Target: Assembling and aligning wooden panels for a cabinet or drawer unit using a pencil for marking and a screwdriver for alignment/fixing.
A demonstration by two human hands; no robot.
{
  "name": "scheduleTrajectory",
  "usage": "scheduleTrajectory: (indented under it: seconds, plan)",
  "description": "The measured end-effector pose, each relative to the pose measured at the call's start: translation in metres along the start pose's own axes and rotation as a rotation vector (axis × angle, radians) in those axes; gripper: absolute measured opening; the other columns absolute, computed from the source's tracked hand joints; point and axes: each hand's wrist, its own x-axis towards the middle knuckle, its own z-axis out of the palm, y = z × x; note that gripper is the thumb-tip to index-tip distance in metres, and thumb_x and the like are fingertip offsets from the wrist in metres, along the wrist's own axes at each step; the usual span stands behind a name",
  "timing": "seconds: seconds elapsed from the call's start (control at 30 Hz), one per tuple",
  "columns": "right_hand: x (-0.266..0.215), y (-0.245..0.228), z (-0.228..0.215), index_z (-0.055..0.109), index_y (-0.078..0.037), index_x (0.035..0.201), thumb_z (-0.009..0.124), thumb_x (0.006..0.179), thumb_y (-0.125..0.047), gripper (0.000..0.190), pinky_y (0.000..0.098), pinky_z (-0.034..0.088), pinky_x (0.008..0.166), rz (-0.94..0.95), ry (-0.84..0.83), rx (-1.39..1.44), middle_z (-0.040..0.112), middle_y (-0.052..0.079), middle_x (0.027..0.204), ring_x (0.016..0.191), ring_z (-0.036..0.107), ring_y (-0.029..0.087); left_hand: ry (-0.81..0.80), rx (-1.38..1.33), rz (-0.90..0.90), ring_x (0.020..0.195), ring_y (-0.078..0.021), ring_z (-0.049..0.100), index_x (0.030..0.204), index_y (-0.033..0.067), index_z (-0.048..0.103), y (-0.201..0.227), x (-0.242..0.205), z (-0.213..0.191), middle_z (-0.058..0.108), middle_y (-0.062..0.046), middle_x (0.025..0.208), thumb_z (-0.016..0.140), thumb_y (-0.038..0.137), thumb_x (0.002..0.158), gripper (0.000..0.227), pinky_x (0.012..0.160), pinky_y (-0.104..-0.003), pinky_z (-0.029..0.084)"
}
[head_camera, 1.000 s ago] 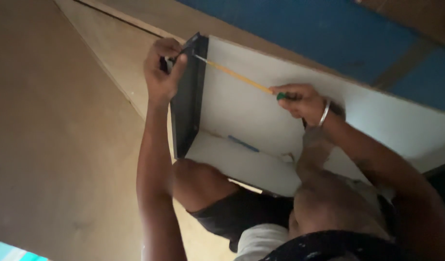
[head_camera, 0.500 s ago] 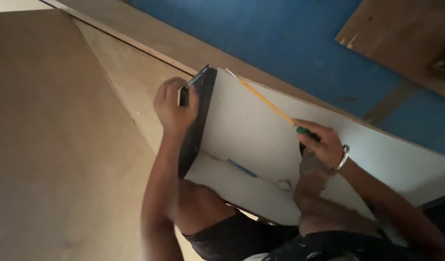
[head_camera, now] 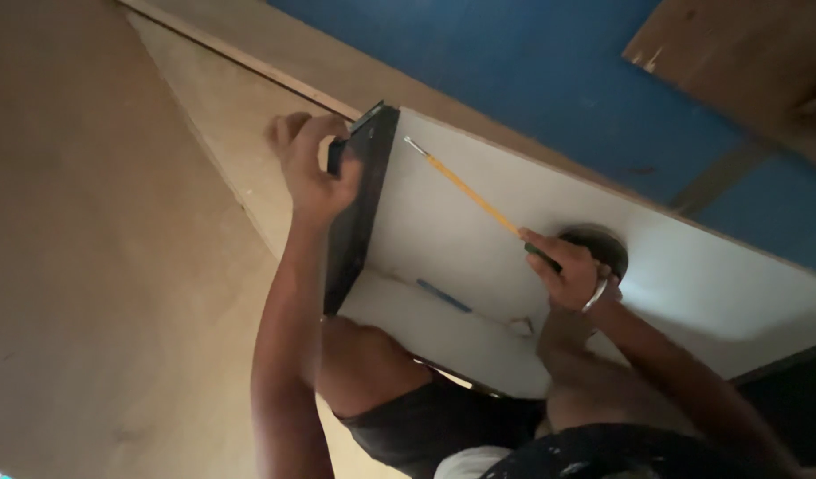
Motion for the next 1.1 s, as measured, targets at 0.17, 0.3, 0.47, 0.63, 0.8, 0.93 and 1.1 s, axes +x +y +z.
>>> scheduleTrajectory:
  seconds: [0.17,0.3,0.47,0.63,0.8,0.93,1.1]
  plan:
    - [0.004,-0.010,-0.003,0.064,-0.004,0.138,0.065,0.099,-0.015,0.040,0.0350,0.058,0.079,-0.036,0.026,-0.046,0.074,0.020,0.104,0.088,0.074,0.027,0.032,0.069,0.008,0.098,-0.0269,0.058,0.107,0.0131,0.065,-0.007,-0.008,0.004,0.069,0.002,0.102,0.070,0.009,0.079,0.028,0.103,-0.046,0.035]
    - [0.003,0.010,0.004,0.064,-0.005,0.138,0.066,0.099,-0.016,0.041,0.0346,0.057,0.076,-0.027,0.043,-0.050,0.075,0.018,0.103,0.084,0.073,0.024,-0.018,0.033,0.049,0.107,-0.0301,0.060,0.113,0.0089,0.063,-0.011,-0.011,0.005,0.069,-0.006,0.111,0.069,0.009,0.085,0.029,0.103,-0.047,0.041]
    - [0.020,0.003,-0.002,0.059,-0.005,0.145,0.064,0.103,-0.022,0.046,0.0306,0.054,0.074,-0.059,0.073,0.166,0.070,0.010,0.101,0.084,0.065,0.015,-0.001,0.020,0.000,0.110,-0.0347,0.061,0.122,0.0004,0.058,0.007,-0.006,0.006,0.065,-0.017,0.118,0.068,0.009,0.090,0.035,0.096,-0.046,0.051]
    - [0.097,-0.045,-0.025,0.059,-0.004,0.131,0.060,0.102,-0.028,0.037,0.0252,0.050,0.053,0.176,-0.074,0.172,0.060,-0.003,0.078,0.061,0.055,0.006,0.040,0.161,-0.160,0.083,-0.0358,0.068,0.105,0.0036,0.063,0.001,-0.015,0.012,0.067,-0.016,0.095,0.071,0.017,0.084,0.026,0.071,-0.044,0.056]
    - [0.207,-0.108,-0.020,0.056,-0.013,0.093,0.062,0.106,-0.026,0.019,0.0279,0.047,0.054,0.231,-0.071,0.922,0.055,-0.002,0.071,0.058,0.052,0.010,-0.034,0.282,-0.269,0.069,-0.0402,0.067,0.090,0.0050,0.065,0.000,-0.027,0.018,0.067,-0.018,0.079,0.073,0.026,0.082,0.024,0.063,-0.048,0.054]
    - [0.284,-0.126,0.010,0.047,-0.016,0.070,0.057,0.109,-0.043,0.048,0.0317,0.035,0.045,0.180,-0.079,1.372,0.040,-0.003,0.056,0.044,0.036,0.012,-0.117,0.391,-0.396,0.066,-0.0431,0.067,0.087,0.0039,0.065,-0.003,-0.043,0.027,0.069,-0.021,0.074,0.074,0.034,0.085,0.032,0.060,-0.051,0.054]
    - [0.343,-0.119,0.033,0.040,-0.016,0.066,0.051,0.108,-0.052,0.056,0.0304,0.023,0.041,0.049,-0.139,1.434,0.031,-0.001,0.050,0.041,0.026,0.013,-0.195,0.383,-0.557,0.066,-0.0447,0.067,0.082,0.0041,0.064,0.003,-0.038,0.024,0.068,-0.023,0.072,0.074,0.038,0.091,0.037,0.061,-0.052,0.054]
